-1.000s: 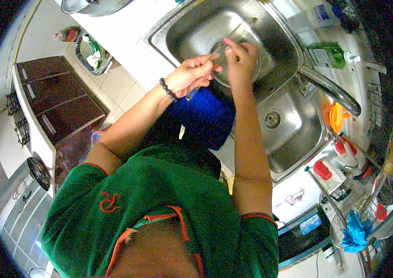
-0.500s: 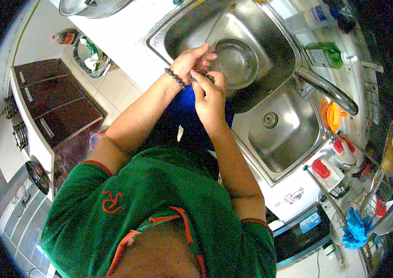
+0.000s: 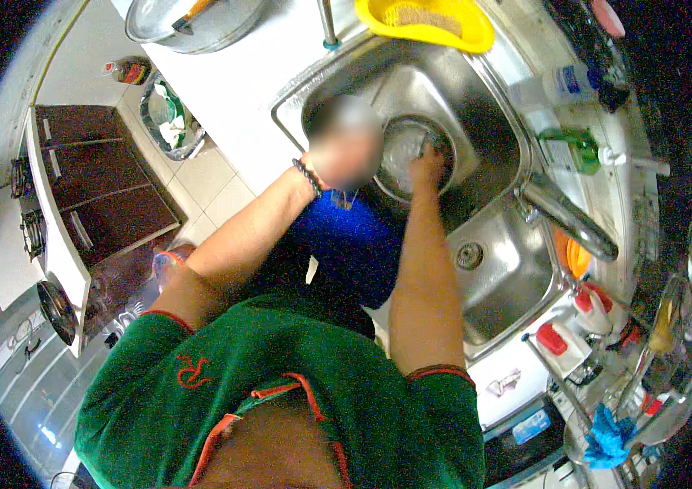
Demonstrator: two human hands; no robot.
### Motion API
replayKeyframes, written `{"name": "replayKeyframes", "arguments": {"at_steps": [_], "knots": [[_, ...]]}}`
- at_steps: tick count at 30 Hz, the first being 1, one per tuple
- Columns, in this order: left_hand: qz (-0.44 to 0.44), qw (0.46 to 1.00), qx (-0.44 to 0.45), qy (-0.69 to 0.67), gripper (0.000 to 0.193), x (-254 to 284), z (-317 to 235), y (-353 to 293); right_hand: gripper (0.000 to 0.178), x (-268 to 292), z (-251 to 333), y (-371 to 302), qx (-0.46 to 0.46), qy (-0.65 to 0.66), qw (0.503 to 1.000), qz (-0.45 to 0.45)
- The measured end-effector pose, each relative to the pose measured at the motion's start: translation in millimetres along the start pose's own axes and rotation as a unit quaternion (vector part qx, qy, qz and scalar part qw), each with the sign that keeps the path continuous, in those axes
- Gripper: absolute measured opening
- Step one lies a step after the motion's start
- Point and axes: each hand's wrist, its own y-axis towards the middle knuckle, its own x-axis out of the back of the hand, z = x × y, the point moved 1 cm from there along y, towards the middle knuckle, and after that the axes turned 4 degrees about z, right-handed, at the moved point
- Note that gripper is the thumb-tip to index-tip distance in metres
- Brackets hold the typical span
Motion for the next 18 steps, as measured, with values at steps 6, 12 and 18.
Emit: {"name": "replayKeyframes", "arguments": {"at_steps": [6, 12, 18], "knots": [[-0.094, 0.968, -0.045, 0.227, 0.02, 7, -7, 7, 0.049, -7, 46, -18, 0.001, -0.022, 0.99, 0.142], [-0.034, 0.983, -0.053, 0.173, 0.019, 6, 2, 13, 0.055, 23, 27, -33, -0.017, 0.121, 0.974, 0.192], [0.046, 0.971, -0.153, 0.18, 0.019, 72, 18, 45, 0.028, 147, 109, -104, 0.213, 0.309, 0.927, -0.002]]}}
